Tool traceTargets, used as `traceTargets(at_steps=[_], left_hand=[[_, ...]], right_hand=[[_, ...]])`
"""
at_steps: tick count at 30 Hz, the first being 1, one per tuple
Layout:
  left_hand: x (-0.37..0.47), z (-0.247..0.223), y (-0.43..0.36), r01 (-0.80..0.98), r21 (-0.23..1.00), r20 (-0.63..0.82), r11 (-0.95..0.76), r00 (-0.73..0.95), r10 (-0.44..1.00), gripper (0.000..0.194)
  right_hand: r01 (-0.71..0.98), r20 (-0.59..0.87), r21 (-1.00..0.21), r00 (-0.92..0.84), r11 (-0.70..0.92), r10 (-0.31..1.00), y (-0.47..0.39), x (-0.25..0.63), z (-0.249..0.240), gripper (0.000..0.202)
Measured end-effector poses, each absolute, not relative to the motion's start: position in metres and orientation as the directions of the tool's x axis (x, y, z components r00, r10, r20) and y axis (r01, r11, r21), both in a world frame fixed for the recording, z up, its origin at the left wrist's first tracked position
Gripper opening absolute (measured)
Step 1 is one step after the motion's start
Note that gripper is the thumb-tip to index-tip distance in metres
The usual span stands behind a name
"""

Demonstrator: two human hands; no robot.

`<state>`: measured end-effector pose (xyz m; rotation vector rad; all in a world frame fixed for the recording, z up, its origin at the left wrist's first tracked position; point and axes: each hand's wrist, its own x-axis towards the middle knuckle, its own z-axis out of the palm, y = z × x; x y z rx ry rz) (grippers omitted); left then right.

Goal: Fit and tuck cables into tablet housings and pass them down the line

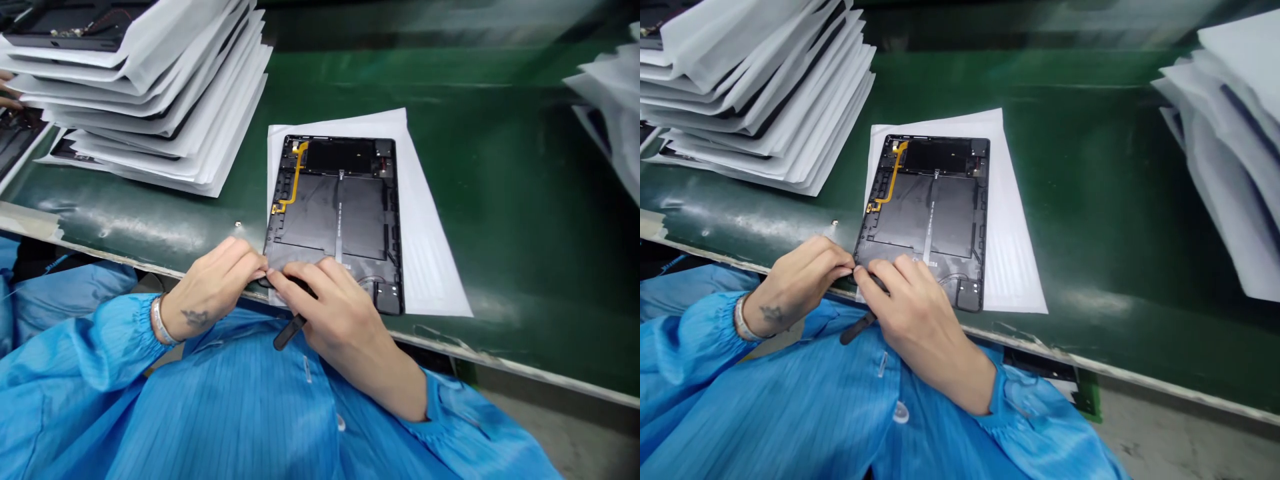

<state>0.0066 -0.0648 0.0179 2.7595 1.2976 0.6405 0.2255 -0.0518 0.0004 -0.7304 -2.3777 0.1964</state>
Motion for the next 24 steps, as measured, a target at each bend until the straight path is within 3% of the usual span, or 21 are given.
traceTargets(at_steps=[6,11,16,24], left_hand=[[0.005,0.027,-0.064,0.705,0.072,0.313,-0.706,0.656,0.687,0.012],[-0.004,0.021,-0.074,0.729,0.185,0.462,-0.66,0.528,0.713,0.019],[-0.01,0.002,-0.089,0.719,0.236,0.483,-0.654,0.497,0.721,0.032],[-0.009,0.005,-0.087,0.711,0.105,0.472,-0.696,0.58,0.664,0.037]], right_hand=[[0.479,0.497,-0.241,-0.686,0.844,0.532,-0.05,0.223,0.002,0.034],[0.473,0.503,-0.224,-0.693,0.852,0.517,-0.051,0.224,0.0,0.037],[0.47,0.496,-0.152,-0.725,0.869,0.479,-0.051,0.224,-0.001,0.037],[0.482,0.487,-0.131,-0.73,0.866,0.48,-0.051,0.223,0.0,0.036]])
